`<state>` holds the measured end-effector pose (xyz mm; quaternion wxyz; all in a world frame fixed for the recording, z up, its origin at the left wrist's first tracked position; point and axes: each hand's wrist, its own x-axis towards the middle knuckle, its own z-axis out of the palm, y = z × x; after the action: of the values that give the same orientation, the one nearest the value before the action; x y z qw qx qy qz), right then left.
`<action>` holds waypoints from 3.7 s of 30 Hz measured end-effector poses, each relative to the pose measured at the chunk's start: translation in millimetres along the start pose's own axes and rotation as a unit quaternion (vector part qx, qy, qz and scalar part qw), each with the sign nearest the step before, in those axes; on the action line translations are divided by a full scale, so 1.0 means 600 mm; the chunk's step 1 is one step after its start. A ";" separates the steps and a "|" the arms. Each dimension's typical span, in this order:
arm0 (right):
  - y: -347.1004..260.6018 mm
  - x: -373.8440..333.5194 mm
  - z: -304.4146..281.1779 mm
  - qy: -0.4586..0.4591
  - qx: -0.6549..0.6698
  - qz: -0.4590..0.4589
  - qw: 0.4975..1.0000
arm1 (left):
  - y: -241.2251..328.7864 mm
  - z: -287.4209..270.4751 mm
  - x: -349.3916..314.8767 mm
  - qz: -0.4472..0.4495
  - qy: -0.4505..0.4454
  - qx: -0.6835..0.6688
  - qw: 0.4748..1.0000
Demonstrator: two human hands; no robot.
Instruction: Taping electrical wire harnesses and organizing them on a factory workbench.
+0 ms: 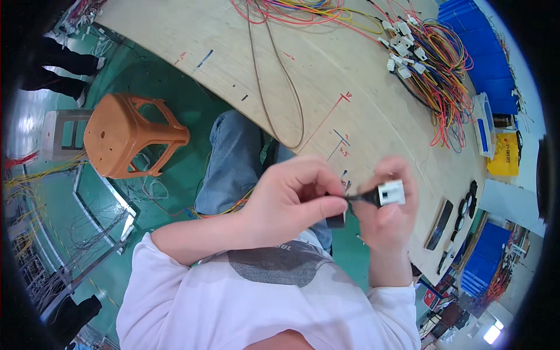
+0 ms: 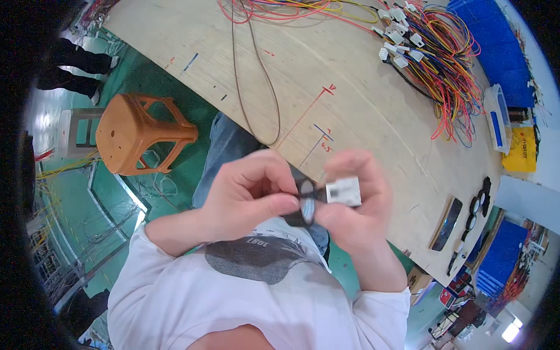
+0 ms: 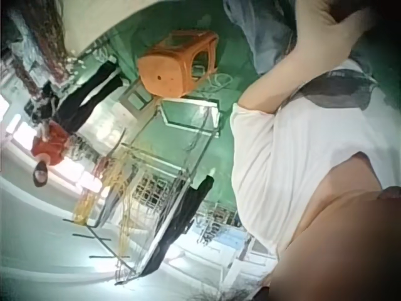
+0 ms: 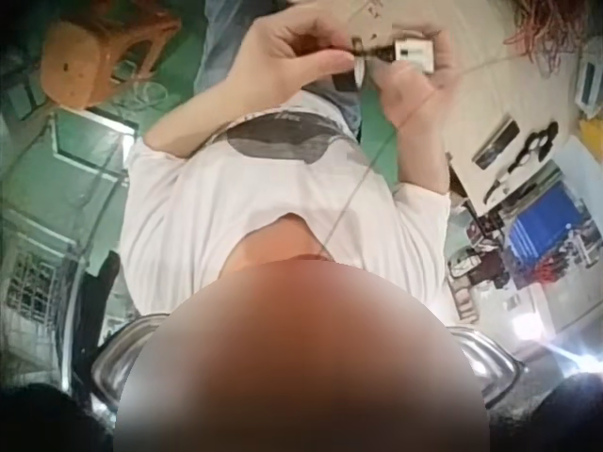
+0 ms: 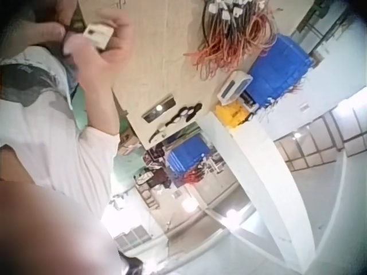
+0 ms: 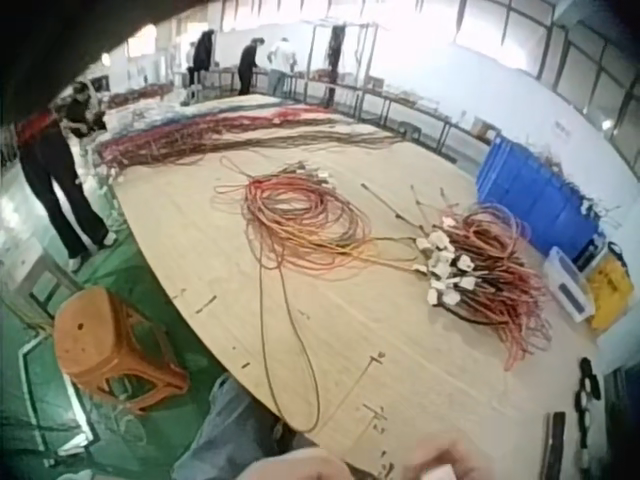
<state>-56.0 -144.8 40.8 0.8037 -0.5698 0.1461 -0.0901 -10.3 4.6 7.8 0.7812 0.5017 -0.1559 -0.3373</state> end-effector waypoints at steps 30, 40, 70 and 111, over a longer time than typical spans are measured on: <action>-0.020 -0.005 0.028 -0.070 -0.182 -0.073 0.978 | 0.017 -0.006 0.010 0.009 0.048 0.035 0.998; -0.036 -0.002 0.012 -0.022 -0.045 0.076 0.996 | 0.028 -0.044 -0.019 0.127 -0.099 -0.113 0.980; -0.009 0.004 0.033 -0.078 -0.140 -0.030 0.987 | -0.002 -0.062 0.014 0.249 -0.083 0.071 0.962; 0.021 -0.008 0.034 -0.047 -0.217 -0.192 0.956 | 0.004 -0.057 -0.004 -0.030 0.024 -0.345 0.938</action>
<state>-54.1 -121.0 35.6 0.6345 -0.7511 0.0122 -0.1822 8.8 30.3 -5.2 0.8996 0.2135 0.0042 -0.3809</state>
